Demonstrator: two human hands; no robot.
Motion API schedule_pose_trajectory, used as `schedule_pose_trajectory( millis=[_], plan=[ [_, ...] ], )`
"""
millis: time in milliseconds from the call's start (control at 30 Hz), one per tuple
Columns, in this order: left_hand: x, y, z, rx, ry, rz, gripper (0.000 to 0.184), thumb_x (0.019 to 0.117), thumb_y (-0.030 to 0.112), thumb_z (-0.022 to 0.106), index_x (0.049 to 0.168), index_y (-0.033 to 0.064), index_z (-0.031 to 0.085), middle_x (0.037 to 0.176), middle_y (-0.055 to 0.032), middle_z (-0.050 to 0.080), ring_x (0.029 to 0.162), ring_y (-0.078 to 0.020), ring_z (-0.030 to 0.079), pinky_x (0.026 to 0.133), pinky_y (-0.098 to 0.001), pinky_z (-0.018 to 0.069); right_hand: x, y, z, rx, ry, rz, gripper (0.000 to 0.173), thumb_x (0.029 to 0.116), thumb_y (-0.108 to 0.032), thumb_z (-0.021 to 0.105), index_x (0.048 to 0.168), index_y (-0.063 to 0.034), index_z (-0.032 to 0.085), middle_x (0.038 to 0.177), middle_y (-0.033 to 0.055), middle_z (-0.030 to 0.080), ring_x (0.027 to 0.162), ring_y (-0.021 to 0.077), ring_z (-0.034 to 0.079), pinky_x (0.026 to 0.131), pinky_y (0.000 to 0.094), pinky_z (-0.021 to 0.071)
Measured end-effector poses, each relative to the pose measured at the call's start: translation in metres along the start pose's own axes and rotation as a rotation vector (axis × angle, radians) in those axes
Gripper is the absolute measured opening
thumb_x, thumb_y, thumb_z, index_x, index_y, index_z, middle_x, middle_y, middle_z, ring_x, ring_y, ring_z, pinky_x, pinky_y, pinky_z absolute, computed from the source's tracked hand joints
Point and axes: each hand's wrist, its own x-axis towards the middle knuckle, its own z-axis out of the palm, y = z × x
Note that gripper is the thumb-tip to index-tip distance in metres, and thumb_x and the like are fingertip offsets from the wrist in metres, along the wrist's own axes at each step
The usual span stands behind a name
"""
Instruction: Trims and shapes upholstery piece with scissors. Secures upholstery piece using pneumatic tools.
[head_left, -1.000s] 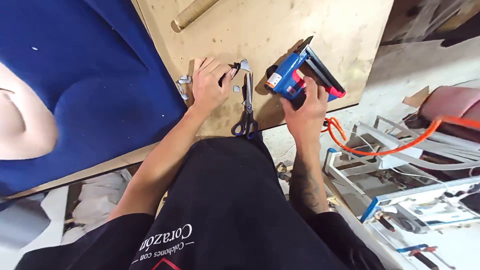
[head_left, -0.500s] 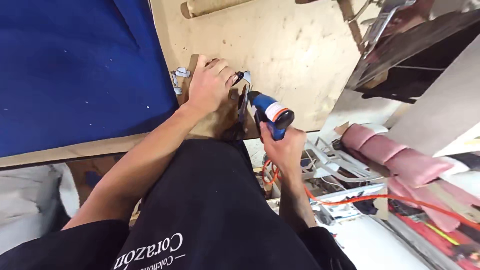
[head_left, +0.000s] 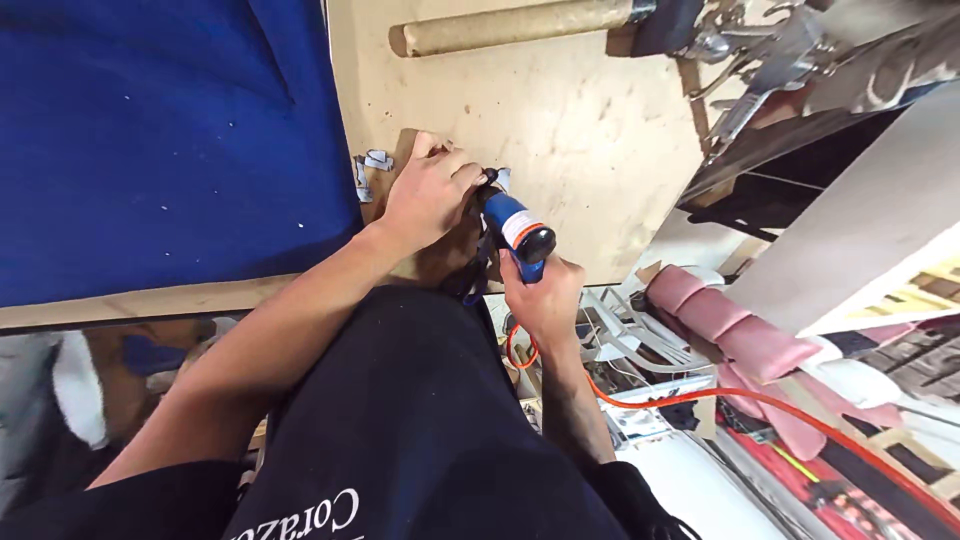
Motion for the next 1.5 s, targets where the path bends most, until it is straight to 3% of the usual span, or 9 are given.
schedule_pose_trajectory(
  millis=[433, 667, 967, 1167, 1233, 1300, 1367, 1433, 1500],
  plan=[
    [-0.002, -0.002, 0.002, -0.037, 0.068, 0.008, 0.025, 0.1062, 0.017, 0.053, 0.105, 0.0039, 0.074, 0.086, -0.0116, 0.070, 0.083, -0.0250, 0.069, 0.104, -0.0486, 0.0421, -0.004, -0.002, 0.005, -0.021, 0.033, -0.011, 0.024, 0.0888, -0.029, 0.072, 0.096, -0.0058, 0.074, 0.068, 0.0043, 0.068, 0.058, 0.0132, 0.065, 0.053, 0.0327, 0.0534],
    [-0.002, -0.002, 0.002, -0.020, 0.061, 0.014, 0.023, 0.1053, 0.015, 0.054, 0.107, 0.0045, 0.074, 0.089, -0.0112, 0.071, 0.086, -0.0246, 0.069, 0.105, -0.0482, 0.0421, -0.001, -0.003, 0.003, -0.042, -0.013, 0.011, 0.025, 0.0893, -0.030, 0.071, 0.097, -0.0066, 0.074, 0.070, 0.0047, 0.069, 0.061, 0.0156, 0.067, 0.055, 0.0359, 0.0546],
    [-0.001, -0.002, 0.001, -0.006, 0.058, 0.020, 0.018, 0.1014, 0.011, 0.058, 0.108, 0.0050, 0.074, 0.093, -0.0115, 0.072, 0.089, -0.0258, 0.070, 0.106, -0.0487, 0.0426, 0.004, -0.008, -0.004, -0.031, -0.088, 0.041, 0.024, 0.0923, -0.033, 0.068, 0.092, -0.0091, 0.072, 0.068, 0.0034, 0.067, 0.060, 0.0169, 0.066, 0.055, 0.0394, 0.0532],
    [-0.001, 0.001, -0.001, 0.010, 0.038, -0.006, 0.026, 0.1073, 0.020, 0.052, 0.106, 0.0050, 0.073, 0.094, -0.0110, 0.073, 0.092, -0.0251, 0.071, 0.107, -0.0469, 0.0424, -0.016, 0.014, -0.013, -0.022, 0.148, 0.086, 0.028, 0.0922, -0.033, 0.072, 0.088, -0.0046, 0.072, 0.067, 0.0050, 0.067, 0.060, 0.0134, 0.066, 0.056, 0.0343, 0.0550],
    [-0.001, 0.002, 0.000, 0.022, 0.034, -0.029, 0.030, 0.1078, 0.024, 0.051, 0.106, 0.0058, 0.074, 0.096, -0.0100, 0.074, 0.092, -0.0235, 0.071, 0.108, -0.0453, 0.0422, -0.024, 0.031, -0.014, -0.096, 0.233, 0.109, 0.030, 0.0923, -0.031, 0.069, 0.099, -0.0015, 0.073, 0.072, 0.0079, 0.070, 0.063, 0.0172, 0.068, 0.059, 0.0374, 0.0555],
    [0.003, 0.003, 0.000, 0.061, 0.026, -0.048, 0.031, 0.1066, 0.029, 0.051, 0.107, 0.0081, 0.074, 0.098, -0.0077, 0.075, 0.094, -0.0209, 0.071, 0.109, -0.0441, 0.0432, -0.025, 0.056, -0.012, -0.112, 0.224, 0.096, 0.046, 0.0921, -0.028, 0.065, 0.130, -0.0017, 0.066, 0.092, 0.0122, 0.074, 0.076, 0.0219, 0.071, 0.066, 0.0419, 0.0583],
    [0.004, 0.006, 0.000, 0.103, 0.008, -0.057, 0.037, 0.1030, 0.040, 0.054, 0.110, 0.0090, 0.073, 0.097, -0.0065, 0.074, 0.091, -0.0197, 0.070, 0.107, -0.0455, 0.0434, -0.021, 0.078, -0.003, -0.086, 0.168, 0.123, 0.061, 0.0918, -0.028, 0.065, 0.149, -0.0097, 0.054, 0.111, 0.0156, 0.071, 0.091, 0.0269, 0.071, 0.075, 0.0467, 0.0586],
    [0.006, 0.010, -0.001, 0.141, -0.017, -0.075, 0.047, 0.1007, 0.052, 0.057, 0.113, 0.0087, 0.071, 0.097, -0.0068, 0.073, 0.089, -0.0201, 0.070, 0.108, -0.0469, 0.0434, -0.015, 0.093, 0.009, -0.087, 0.154, 0.174, 0.066, 0.0927, -0.034, 0.069, 0.154, -0.0178, 0.049, 0.124, 0.0174, 0.066, 0.105, 0.0310, 0.068, 0.084, 0.0506, 0.0584],
    [0.008, 0.013, -0.001, 0.169, -0.019, -0.090, 0.044, 0.1033, 0.048, 0.055, 0.110, 0.0079, 0.072, 0.096, -0.0077, 0.073, 0.089, -0.0209, 0.070, 0.106, -0.0461, 0.0442, -0.012, 0.094, 0.018, -0.124, 0.163, 0.213, 0.068, 0.0927, -0.035, 0.071, 0.155, -0.0213, 0.048, 0.136, 0.0186, 0.060, 0.124, 0.0355, 0.059, 0.099, 0.0533, 0.0520]
  ],
)
